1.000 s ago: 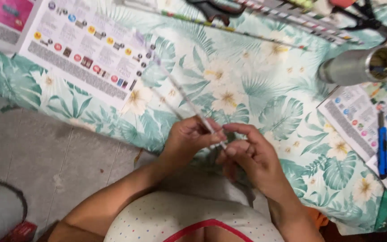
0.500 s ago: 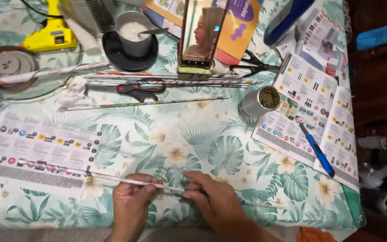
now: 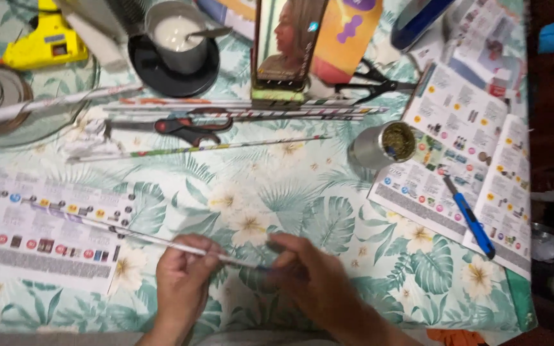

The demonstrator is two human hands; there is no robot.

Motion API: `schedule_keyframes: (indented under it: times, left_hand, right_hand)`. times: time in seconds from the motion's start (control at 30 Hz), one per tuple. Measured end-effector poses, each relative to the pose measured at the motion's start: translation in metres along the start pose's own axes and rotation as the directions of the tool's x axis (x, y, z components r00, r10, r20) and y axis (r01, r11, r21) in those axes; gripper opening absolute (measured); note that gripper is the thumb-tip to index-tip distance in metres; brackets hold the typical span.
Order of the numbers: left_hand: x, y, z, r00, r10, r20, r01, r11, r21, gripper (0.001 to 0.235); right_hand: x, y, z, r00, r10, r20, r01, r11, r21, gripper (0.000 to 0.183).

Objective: Rolling thin strips of paper into sticks and securing the ends with glue for use in crafts.

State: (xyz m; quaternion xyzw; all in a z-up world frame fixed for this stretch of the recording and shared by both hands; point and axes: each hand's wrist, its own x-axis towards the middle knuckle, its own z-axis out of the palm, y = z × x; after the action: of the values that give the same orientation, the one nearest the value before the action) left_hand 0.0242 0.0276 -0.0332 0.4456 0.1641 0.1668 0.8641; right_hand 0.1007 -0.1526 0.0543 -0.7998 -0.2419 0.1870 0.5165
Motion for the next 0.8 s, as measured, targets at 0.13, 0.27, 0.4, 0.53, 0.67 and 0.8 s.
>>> schedule_keyframes:
  times: [0.13,0.27,0.4,0.53,0.67,0.8]
  left_hand:
    - [0.005,0.018,0.020,0.949,-0.311,-0.061,0.317,0.929,0.191,0.045]
    - [-0.002,0.018,0.028,0.940,-0.232,0.249,0.183,0.962,0.204,0.037]
    - [0.003,0.034,0.029,0.964,-0.255,-0.073,0.259,0.964,0.054,0.017]
    - [0.020,0.053,0.005,0.861,-0.226,-0.457,0.218,0.973,-0.069,0.034]
    - [0.022,0.074,-0.005,0.928,-0.083,-0.364,0.050,0.994,-0.097,0.032]
    - [0.016,0.076,-0.006,0.932,-0.092,-0.349,0.058,0.993,-0.107,0.039]
  right_hand:
    - [0.004,-0.007,-0.003,0.999,0.045,0.001,-0.045,0.998,0.045,0.033]
    - [0.010,-0.022,-0.003,0.987,0.002,0.163,0.003,1.000,-0.030,0.033]
    - [0.003,-0.012,-0.003,0.975,-0.159,0.158,0.192,0.956,-0.222,0.054]
    - [-0.013,0.007,-0.023,0.958,-0.266,0.110,0.283,0.800,-0.529,0.044]
    - [-0.021,0.002,-0.042,0.964,-0.257,0.060,0.236,0.738,-0.632,0.025]
    - [-0.031,0.005,-0.038,0.924,-0.375,0.078,0.313,0.622,-0.717,0.019]
